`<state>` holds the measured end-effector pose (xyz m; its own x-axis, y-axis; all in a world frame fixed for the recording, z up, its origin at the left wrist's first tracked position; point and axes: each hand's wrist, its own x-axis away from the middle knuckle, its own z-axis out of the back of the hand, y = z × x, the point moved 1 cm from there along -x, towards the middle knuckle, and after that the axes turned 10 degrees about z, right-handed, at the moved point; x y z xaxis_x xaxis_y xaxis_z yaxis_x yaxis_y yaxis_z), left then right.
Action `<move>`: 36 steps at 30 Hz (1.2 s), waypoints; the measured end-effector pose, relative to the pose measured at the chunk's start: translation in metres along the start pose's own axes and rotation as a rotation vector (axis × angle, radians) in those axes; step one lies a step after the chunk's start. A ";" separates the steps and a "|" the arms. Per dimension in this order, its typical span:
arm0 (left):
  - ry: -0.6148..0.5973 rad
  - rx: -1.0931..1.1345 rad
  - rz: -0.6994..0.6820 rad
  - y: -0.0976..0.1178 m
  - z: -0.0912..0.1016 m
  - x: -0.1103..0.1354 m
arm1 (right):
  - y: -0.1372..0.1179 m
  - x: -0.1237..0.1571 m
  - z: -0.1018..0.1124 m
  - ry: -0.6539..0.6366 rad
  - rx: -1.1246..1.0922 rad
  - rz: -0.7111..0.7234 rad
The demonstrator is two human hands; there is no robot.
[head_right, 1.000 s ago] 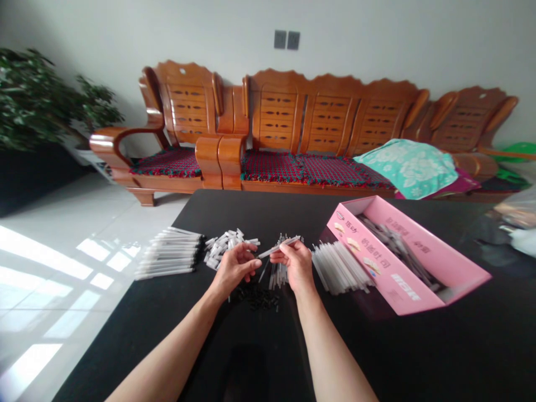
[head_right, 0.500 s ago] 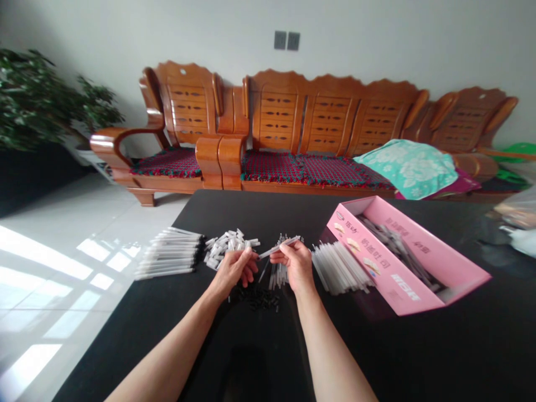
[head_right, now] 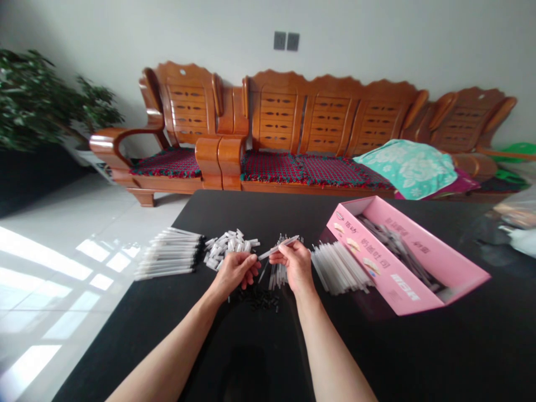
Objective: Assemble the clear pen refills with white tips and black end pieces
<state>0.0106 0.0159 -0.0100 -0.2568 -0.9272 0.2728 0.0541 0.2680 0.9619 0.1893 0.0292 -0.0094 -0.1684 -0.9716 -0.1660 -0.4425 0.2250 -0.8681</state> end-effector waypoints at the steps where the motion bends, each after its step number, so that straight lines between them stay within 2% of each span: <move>1: 0.002 -0.006 -0.004 0.000 0.000 0.000 | 0.001 0.000 0.001 -0.002 0.001 0.001; 7: 0.074 0.092 -0.039 0.003 0.001 0.000 | 0.001 0.000 0.002 -0.004 -0.001 0.000; 13: -0.004 -0.003 -0.032 0.002 0.000 0.001 | 0.001 0.000 -0.001 0.004 -0.003 -0.003; 17: 0.015 -0.028 -0.039 0.004 -0.002 0.002 | 0.002 0.000 -0.001 0.000 -0.007 -0.012; 20: 0.114 0.012 -0.080 0.008 0.005 0.001 | 0.001 -0.002 0.002 0.022 -0.015 -0.020; 24: 0.416 0.025 -0.198 0.011 0.029 -0.001 | -0.003 -0.004 0.006 0.062 -0.029 -0.027; 27: 0.589 -0.087 -0.218 0.011 0.045 -0.002 | -0.005 -0.004 0.007 0.071 -0.022 -0.006; 30: 0.684 -0.323 -0.228 0.013 0.052 0.000 | -0.006 -0.002 0.006 0.039 -0.019 -0.019; 32: 0.671 -0.523 -0.239 0.017 0.051 0.002 | -0.006 -0.002 0.005 0.013 -0.025 -0.050; 36: 0.511 -0.830 -0.182 0.020 0.045 0.004 | -0.006 -0.002 0.007 -0.019 -0.083 -0.062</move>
<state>-0.0333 0.0290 0.0094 0.1083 -0.9898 -0.0926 0.7641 0.0233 0.6447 0.1979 0.0292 -0.0072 -0.1220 -0.9849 -0.1229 -0.5233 0.1690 -0.8352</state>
